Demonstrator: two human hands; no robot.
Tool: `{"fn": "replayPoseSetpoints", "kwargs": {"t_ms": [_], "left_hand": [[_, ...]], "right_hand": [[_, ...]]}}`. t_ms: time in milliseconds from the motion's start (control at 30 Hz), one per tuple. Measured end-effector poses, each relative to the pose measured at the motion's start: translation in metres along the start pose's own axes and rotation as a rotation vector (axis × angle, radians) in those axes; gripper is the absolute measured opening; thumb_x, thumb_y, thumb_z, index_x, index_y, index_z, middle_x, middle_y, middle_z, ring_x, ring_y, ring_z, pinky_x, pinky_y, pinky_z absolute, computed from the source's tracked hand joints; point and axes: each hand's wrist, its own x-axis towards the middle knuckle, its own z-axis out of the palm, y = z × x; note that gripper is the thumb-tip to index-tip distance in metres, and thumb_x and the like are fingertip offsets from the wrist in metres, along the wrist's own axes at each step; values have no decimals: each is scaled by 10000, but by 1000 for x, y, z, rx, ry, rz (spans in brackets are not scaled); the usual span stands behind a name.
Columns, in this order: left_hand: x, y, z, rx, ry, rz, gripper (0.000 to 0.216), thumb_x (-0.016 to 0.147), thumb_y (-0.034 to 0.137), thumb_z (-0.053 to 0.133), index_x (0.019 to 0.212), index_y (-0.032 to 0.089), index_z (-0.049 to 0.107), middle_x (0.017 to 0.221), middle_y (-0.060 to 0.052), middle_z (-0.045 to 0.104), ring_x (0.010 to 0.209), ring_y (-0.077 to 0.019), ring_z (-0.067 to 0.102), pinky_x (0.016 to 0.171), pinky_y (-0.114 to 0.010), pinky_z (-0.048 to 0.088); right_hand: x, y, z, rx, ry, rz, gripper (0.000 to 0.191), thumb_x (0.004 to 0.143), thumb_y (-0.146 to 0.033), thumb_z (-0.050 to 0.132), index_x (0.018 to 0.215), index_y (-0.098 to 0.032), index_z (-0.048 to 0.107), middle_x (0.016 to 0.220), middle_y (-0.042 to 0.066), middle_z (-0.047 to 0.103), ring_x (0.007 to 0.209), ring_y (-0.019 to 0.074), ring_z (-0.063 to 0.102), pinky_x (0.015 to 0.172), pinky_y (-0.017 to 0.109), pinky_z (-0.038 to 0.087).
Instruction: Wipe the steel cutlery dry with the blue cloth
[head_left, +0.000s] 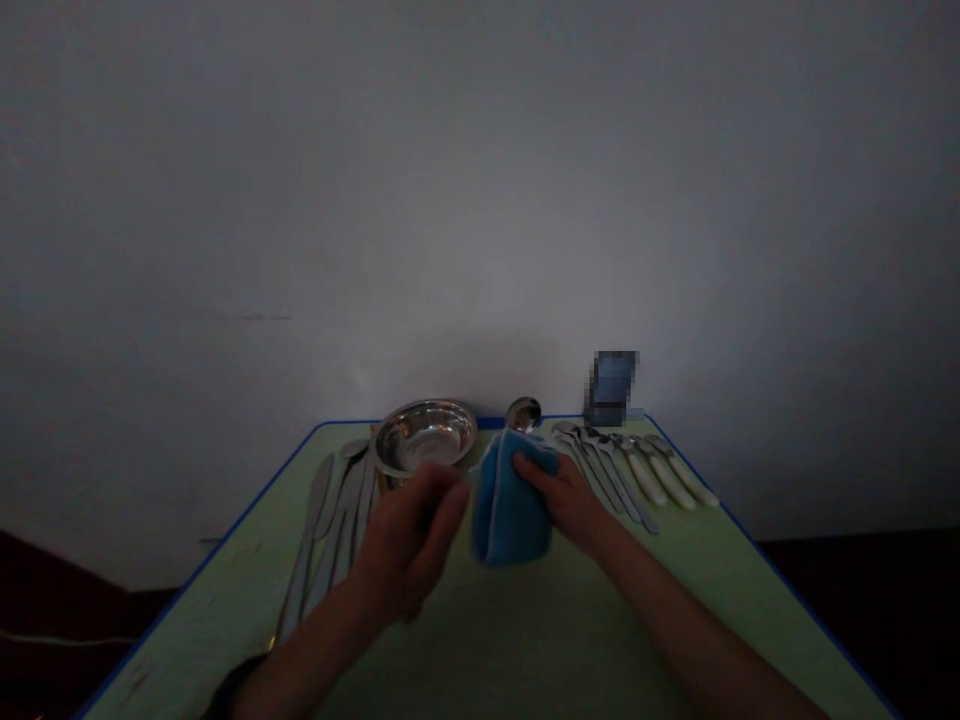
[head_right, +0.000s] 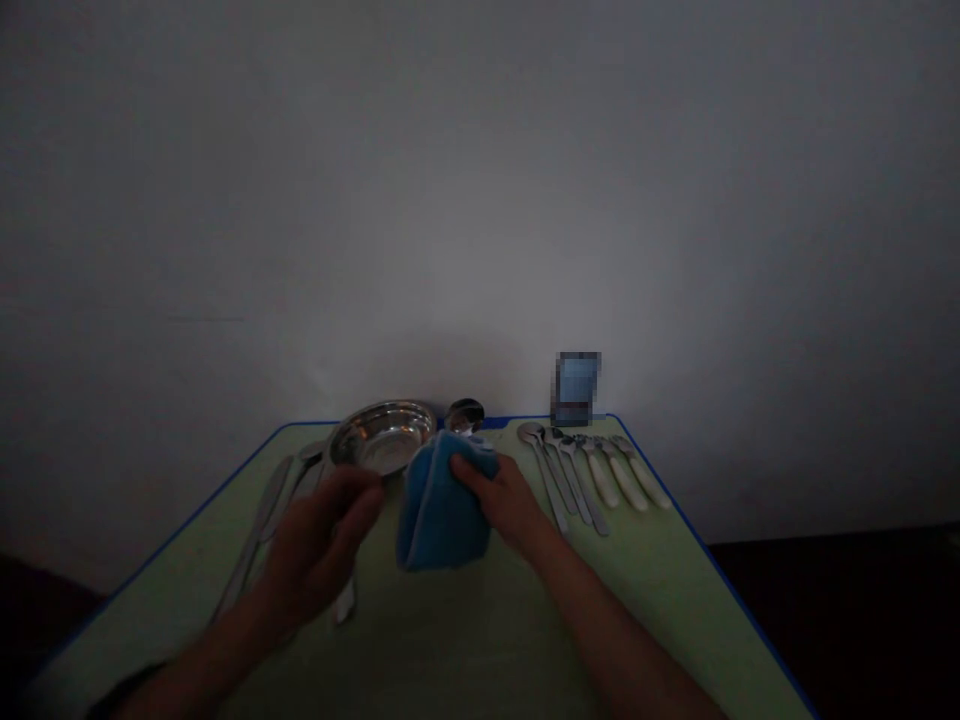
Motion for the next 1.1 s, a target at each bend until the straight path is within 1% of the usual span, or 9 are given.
{"fn": "replayPoseSetpoints", "kwargs": {"t_ms": [167,300,467,600,700,800,933,1033,1100], "left_hand": [[58,17,-45,46,-19,-88,315,912,397,289,857,174,504,631,33,530,576,-132,526,535,-235,389],[74,24,-57,23,-278,-59,325,896,424,348,960,195,569,749,1,633,655,-147,587,603,-249,427],[69,27,-60,-23,-440,94,242,879,339,408,964,229,606,844,9,664,714,-138,610,620,-218,449],[65,20,-73,-75,-253,27,246,853,378,429,877,198,596,647,22,605,535,-110,557,491,-193,436],[61,16,-81,-204,-157,-51,238,835,372,468,989,211,551,630,33,579,509,-104,552,450,-181,437],[56,18,-84,-161,-286,-19,247,847,332,453,1060,247,545,667,37,600,536,-103,578,498,-186,462],[47,25,-82,-63,-546,56,289,809,300,519,1094,297,562,904,10,646,763,-154,627,657,-234,493],[43,31,-74,16,-547,35,484,700,333,657,1159,326,503,999,10,632,795,-170,630,654,-241,499],[43,38,-63,71,-489,25,475,688,360,670,1131,322,501,974,18,631,769,-166,630,633,-239,499]], "right_hand": [[-9,-54,14,-541,-221,-227,248,721,-401,590,633,-175,643,562,-38,586,511,102,475,515,211,352],[-10,-87,21,-830,-390,-327,161,727,-336,590,703,-196,667,626,-26,625,546,120,510,532,224,348],[-15,-98,23,-819,-399,-348,134,706,-334,612,717,-215,675,609,-30,633,528,118,513,505,216,339],[-23,-108,16,-817,-377,-305,172,724,-367,591,702,-217,670,614,-31,636,536,118,526,499,213,353],[-33,-119,8,-884,-322,-323,172,745,-370,572,711,-229,664,630,-29,633,544,113,528,515,212,361],[-43,-127,-2,-1007,-317,-291,171,769,-363,546,776,-239,663,704,-8,651,590,125,551,531,216,365],[-53,-133,-17,-1082,-341,-223,149,763,-331,549,743,-234,660,694,18,648,572,135,543,503,225,346],[-58,-137,-25,-1100,-349,-210,162,766,-347,543,717,-234,648,663,15,636,564,136,543,510,232,352],[-62,-140,-27,-1123,-359,-198,186,782,-374,523,728,-238,637,681,8,642,579,136,556,530,234,366]]}}
